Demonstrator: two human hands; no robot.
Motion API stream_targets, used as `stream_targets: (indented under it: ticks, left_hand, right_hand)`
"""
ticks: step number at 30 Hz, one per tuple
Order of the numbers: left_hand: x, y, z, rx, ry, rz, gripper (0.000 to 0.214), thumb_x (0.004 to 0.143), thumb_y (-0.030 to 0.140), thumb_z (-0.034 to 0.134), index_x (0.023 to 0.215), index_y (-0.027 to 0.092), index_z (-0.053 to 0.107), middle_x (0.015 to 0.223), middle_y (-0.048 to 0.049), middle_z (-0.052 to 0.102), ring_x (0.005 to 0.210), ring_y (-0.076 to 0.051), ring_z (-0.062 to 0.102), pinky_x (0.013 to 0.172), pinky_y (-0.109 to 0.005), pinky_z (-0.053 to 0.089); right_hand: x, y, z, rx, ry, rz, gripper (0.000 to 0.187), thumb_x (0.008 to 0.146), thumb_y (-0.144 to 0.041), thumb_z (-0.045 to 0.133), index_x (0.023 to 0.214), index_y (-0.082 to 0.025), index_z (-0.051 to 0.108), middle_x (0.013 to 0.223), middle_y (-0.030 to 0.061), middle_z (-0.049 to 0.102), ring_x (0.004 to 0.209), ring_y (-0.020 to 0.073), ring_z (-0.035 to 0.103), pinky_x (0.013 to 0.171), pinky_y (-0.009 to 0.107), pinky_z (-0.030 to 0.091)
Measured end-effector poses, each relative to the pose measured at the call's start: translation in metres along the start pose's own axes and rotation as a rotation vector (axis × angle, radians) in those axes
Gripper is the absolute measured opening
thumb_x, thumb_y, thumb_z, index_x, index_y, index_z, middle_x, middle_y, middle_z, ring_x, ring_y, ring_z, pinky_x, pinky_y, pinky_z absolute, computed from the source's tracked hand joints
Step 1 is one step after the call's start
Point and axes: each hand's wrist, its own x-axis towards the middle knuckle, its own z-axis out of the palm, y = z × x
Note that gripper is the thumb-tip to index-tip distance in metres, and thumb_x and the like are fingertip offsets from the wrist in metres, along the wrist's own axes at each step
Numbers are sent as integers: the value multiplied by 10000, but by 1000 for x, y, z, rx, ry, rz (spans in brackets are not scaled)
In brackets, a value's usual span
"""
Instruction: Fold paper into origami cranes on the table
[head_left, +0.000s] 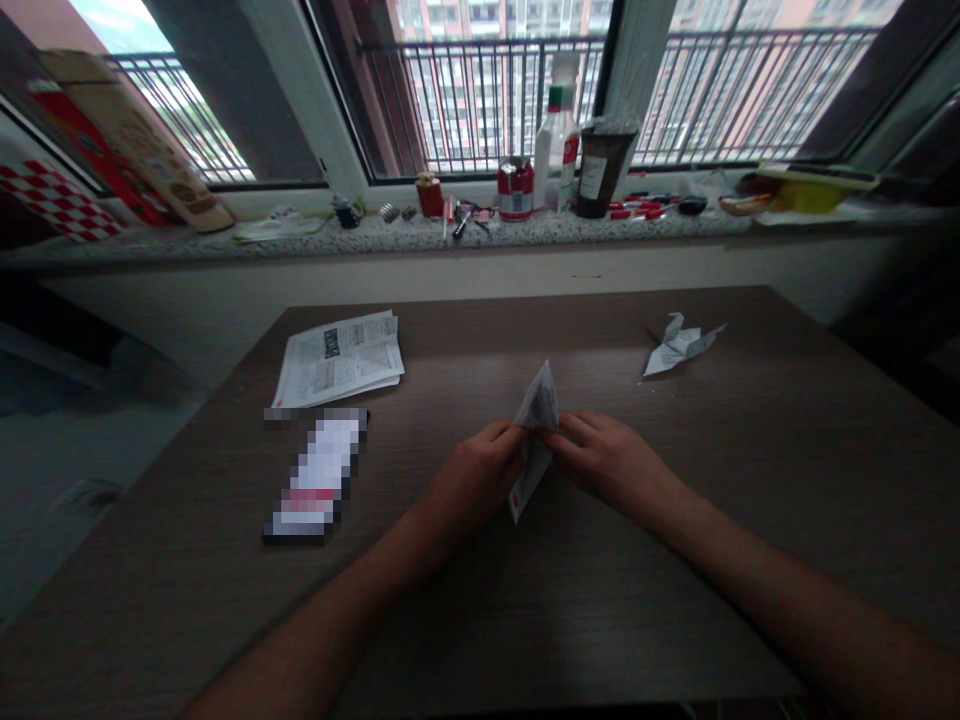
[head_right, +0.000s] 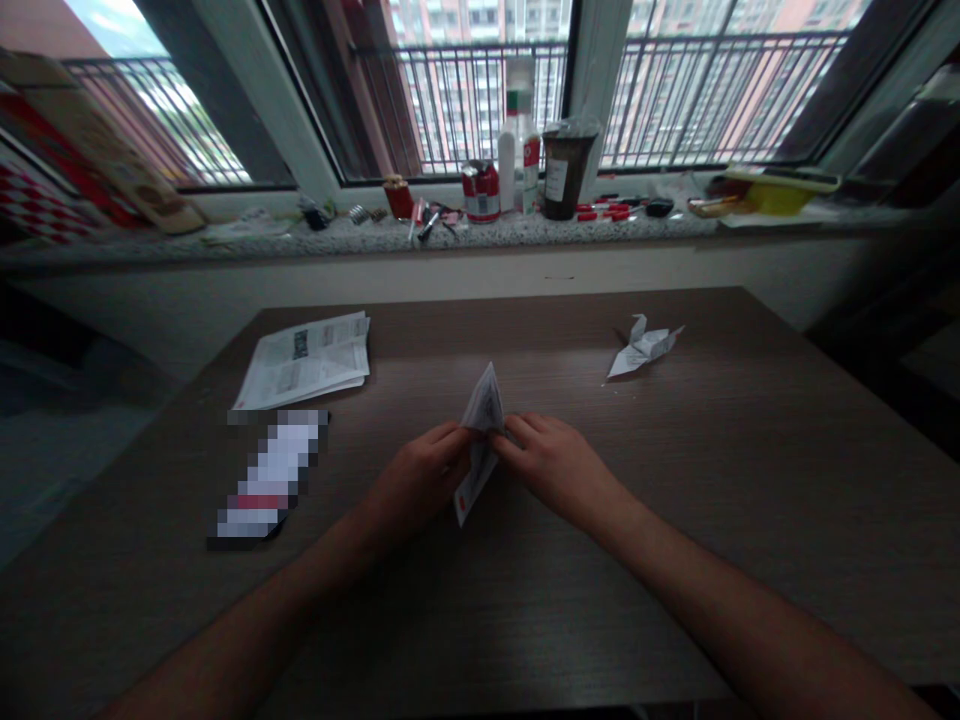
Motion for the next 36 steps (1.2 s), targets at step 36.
stream_targets:
  ticks: [36]
  left_hand:
    - [-3, -8, -15, 91, -19, -18, 312, 934, 72, 512, 1181, 191, 659, 1223, -99, 634, 928, -193, 695, 793, -324, 582]
  right_hand:
    - [-4, 19, -10, 241, -6, -18, 247, 1039, -155, 537, 1218, -202, 700, 1217, 114, 717, 1100, 235, 683, 898, 391, 597]
